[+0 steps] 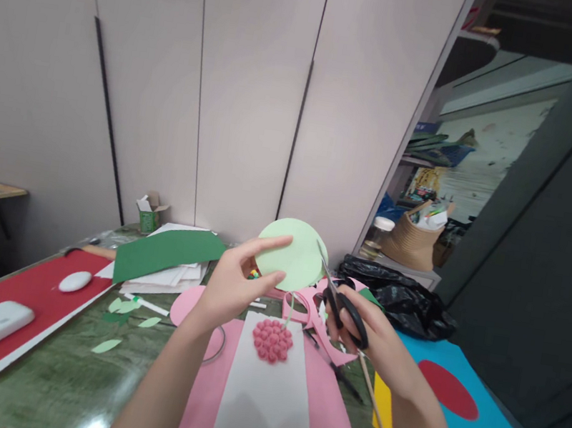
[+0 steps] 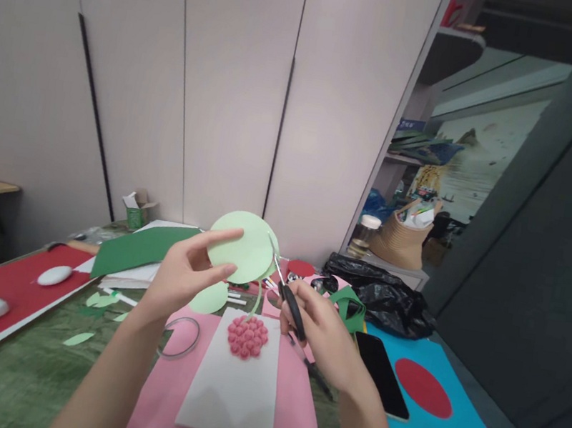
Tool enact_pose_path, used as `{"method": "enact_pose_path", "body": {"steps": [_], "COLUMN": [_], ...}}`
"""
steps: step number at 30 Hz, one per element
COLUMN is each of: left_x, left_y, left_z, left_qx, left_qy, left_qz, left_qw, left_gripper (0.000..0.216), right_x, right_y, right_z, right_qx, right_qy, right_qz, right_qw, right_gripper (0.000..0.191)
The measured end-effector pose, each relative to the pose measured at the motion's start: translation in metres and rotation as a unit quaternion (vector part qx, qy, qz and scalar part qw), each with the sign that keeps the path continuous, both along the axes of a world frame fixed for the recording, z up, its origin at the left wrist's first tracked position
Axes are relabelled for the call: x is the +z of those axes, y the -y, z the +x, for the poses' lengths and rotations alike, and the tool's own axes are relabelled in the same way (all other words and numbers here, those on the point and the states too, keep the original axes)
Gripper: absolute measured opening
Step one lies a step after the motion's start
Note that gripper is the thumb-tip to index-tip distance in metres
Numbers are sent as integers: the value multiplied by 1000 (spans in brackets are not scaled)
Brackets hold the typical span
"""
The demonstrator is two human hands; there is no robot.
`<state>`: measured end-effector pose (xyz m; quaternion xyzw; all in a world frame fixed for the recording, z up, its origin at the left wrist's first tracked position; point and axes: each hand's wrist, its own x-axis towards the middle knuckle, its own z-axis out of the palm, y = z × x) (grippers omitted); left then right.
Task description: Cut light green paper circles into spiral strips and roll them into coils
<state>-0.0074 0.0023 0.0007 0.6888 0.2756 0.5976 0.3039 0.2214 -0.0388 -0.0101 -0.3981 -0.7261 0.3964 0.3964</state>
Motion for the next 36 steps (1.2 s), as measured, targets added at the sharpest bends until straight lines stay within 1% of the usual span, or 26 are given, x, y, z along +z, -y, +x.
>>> {"method": "enact_pose_path", "body": {"steps": [8,12,19,28,33,36], "left_x": [1,1,1,2,2,3], "left_y": [1,1,0,0,1,1], "left_z": [-1,-2,-5,-9,-8,-6], "left_qx": [-26,-31,-22,4,-38,-16], "left_qy": [20,20,-2,-42,-2,4], "left_qz": [-11,-17,-28,-18,-43,-38], "left_qw": [999,999,999,999,998,999], "left_gripper": [41,41,42,41,39,31], "right_x": [3,4,5,8,8,7], "right_y": [3,4,4,6,7,6], "right_z": [-1,0,4,7,7,6], "right_qx": [-5,-8,-9,2,-4,-15], "right_qy": [0,11,9,10,9,12], "right_qz": [-7,3,8,7,6,11], "right_qw": [1000,1000,1000,1000,1000,1000], "right_gripper": [35,35,34,33,35,35]}}
